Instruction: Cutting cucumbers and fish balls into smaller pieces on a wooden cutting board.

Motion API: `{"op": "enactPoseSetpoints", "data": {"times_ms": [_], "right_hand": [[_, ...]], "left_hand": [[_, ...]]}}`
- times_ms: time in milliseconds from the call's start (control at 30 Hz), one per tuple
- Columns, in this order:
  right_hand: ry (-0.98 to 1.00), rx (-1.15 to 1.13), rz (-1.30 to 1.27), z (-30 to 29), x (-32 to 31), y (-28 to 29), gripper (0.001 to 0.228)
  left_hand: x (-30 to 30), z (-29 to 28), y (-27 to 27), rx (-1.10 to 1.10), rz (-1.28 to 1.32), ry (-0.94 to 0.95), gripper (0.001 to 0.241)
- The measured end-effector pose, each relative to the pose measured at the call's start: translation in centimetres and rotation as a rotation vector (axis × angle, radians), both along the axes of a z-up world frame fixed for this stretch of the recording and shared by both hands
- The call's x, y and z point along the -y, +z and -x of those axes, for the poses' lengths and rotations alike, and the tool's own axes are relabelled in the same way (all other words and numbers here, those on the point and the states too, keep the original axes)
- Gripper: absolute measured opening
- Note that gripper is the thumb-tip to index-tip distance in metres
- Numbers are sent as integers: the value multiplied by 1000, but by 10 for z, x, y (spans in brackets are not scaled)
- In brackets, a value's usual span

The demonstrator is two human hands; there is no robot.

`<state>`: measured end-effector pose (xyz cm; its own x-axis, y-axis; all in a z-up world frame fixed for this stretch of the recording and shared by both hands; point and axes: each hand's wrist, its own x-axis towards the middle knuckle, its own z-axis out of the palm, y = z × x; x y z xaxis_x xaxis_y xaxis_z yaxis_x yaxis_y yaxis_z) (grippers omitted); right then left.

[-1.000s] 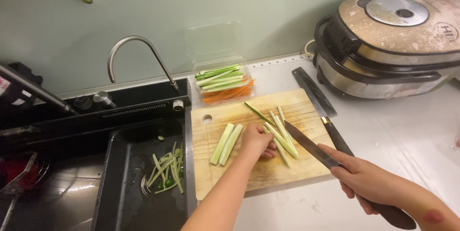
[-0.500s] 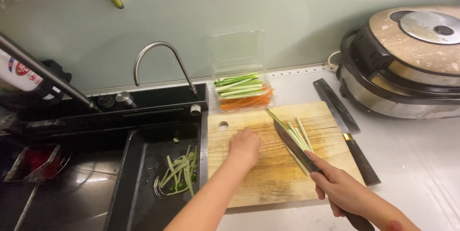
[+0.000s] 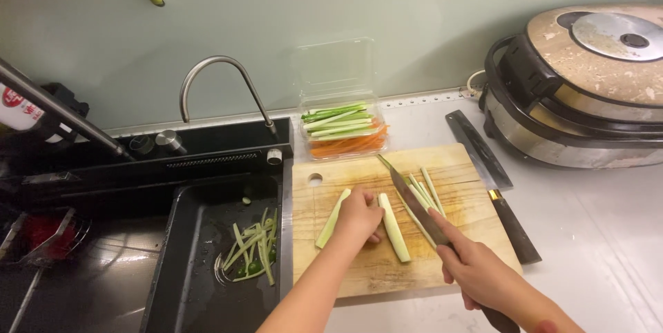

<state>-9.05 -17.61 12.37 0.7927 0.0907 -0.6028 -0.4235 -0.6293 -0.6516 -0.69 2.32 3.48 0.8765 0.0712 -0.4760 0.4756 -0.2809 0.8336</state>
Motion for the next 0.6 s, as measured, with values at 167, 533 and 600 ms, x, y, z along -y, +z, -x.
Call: {"op": "enactPoseSetpoints", "data": {"times_ms": [167, 533, 600], "right_hand": [[72, 10, 98, 7, -19, 6, 67], [124, 15, 182, 9, -33, 10, 69], [136, -4, 209, 10, -34, 9, 68]], "left_hand": [[-2, 2, 0, -37, 122, -28, 29], [5, -7, -17, -22, 142, 21, 10], [4, -6, -16, -8, 170, 37, 13]]}}
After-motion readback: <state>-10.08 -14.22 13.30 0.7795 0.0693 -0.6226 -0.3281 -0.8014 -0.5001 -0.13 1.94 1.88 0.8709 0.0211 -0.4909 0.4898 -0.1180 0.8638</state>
